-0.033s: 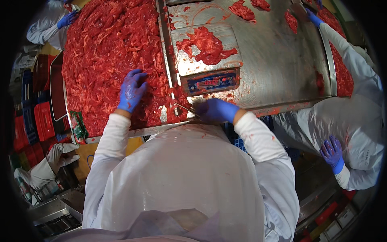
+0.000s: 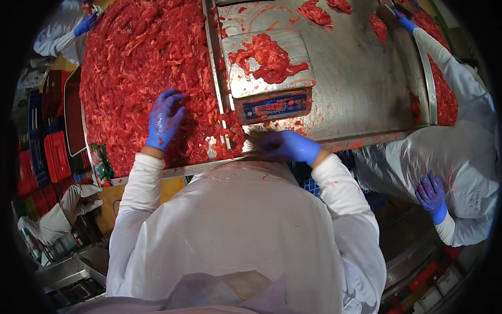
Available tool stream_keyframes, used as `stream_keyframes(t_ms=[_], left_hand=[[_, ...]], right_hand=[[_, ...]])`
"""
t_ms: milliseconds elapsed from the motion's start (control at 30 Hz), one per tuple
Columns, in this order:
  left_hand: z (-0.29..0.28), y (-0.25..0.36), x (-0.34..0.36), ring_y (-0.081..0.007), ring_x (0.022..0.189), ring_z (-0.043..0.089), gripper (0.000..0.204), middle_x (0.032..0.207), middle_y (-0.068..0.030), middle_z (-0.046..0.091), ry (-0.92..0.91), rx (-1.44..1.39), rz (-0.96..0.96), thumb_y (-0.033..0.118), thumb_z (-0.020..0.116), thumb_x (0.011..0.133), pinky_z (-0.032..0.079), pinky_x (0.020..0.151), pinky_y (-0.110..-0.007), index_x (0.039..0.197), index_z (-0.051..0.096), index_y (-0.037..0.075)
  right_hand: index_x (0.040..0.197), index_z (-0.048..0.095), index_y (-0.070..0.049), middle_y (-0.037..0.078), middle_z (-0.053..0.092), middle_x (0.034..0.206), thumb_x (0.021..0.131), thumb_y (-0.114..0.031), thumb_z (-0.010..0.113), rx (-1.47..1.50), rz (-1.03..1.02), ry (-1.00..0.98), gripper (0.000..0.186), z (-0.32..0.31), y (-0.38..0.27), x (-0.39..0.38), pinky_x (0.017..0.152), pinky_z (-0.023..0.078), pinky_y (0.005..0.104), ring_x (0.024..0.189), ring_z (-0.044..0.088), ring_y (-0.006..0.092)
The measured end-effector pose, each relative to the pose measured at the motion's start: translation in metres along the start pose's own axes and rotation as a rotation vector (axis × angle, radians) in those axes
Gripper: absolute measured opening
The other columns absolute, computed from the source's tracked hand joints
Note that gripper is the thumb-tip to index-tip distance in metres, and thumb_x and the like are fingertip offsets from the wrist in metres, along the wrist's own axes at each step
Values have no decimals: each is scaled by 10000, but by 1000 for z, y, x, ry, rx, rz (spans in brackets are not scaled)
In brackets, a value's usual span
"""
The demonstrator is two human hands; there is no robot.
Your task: The person uses a knife to cut portions of raw red meat from a large pile on a stainless steel table. They place the cut pieces onto a digital scale, then transfer them into a plastic bag held by a coworker.
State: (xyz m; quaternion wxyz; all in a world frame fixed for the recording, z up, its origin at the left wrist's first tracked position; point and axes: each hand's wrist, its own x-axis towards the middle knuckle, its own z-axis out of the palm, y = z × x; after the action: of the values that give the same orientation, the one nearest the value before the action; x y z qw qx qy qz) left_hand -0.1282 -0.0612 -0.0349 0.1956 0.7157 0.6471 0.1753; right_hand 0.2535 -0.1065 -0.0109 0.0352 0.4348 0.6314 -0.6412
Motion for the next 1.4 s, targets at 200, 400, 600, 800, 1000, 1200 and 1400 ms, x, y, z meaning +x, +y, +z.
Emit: stream_keyframes(t_ms=[200,400,600,800,1000,1200,1400], left_hand=[[1,3,55,-386,1389,507,531,1430,-227,574,275,-59,-74,216,727,886,400,1182,-444,1387,635,66],[92,142,118,-479,1393,459,683,1472,-277,542,147,121,273,169,657,811,343,1166,-545,1472,525,57],[66,116,96,-329,1185,679,572,1278,-225,662,-26,-744,271,76,644,870,545,1000,-366,1438,579,58],[37,33,4,-357,950,689,228,1012,-191,682,-215,-259,-62,177,744,835,556,866,-427,1025,721,53],[47,27,-16,-324,1005,695,320,1090,-169,686,-244,-253,-120,191,774,844,556,908,-405,1121,716,42],[17,37,-8,-301,1024,696,373,1095,-158,683,-232,-249,-117,156,779,850,563,911,-394,1191,702,24],[20,56,-3,-342,1013,689,374,1061,-162,673,-299,-214,-84,160,765,848,564,896,-402,1200,706,48]], right_hand=[[974,669,2,79,729,1000,908,20,715,570,-146,505,83,-73,87,-45,901,553,310,1039,702,169],[1007,645,-13,80,734,1034,937,20,697,365,-296,488,93,-113,-15,22,915,559,302,1060,709,173],[1077,681,-34,55,730,1027,922,-8,734,711,-396,558,166,-104,2,41,889,556,279,978,692,149],[1072,715,-50,23,708,955,887,-117,766,99,-11,8,203,-22,-7,15,853,534,333,890,645,136],[1124,695,-9,71,731,1029,911,-82,717,306,-57,82,226,0,4,50,878,534,333,970,662,167],[1161,683,-23,68,745,1071,951,-6,656,577,-154,315,213,-35,13,25,907,565,321,989,724,153],[1326,607,-36,154,657,1321,966,-167,749,105,-629,399,409,1,-45,49,1027,528,373,1180,663,269]])
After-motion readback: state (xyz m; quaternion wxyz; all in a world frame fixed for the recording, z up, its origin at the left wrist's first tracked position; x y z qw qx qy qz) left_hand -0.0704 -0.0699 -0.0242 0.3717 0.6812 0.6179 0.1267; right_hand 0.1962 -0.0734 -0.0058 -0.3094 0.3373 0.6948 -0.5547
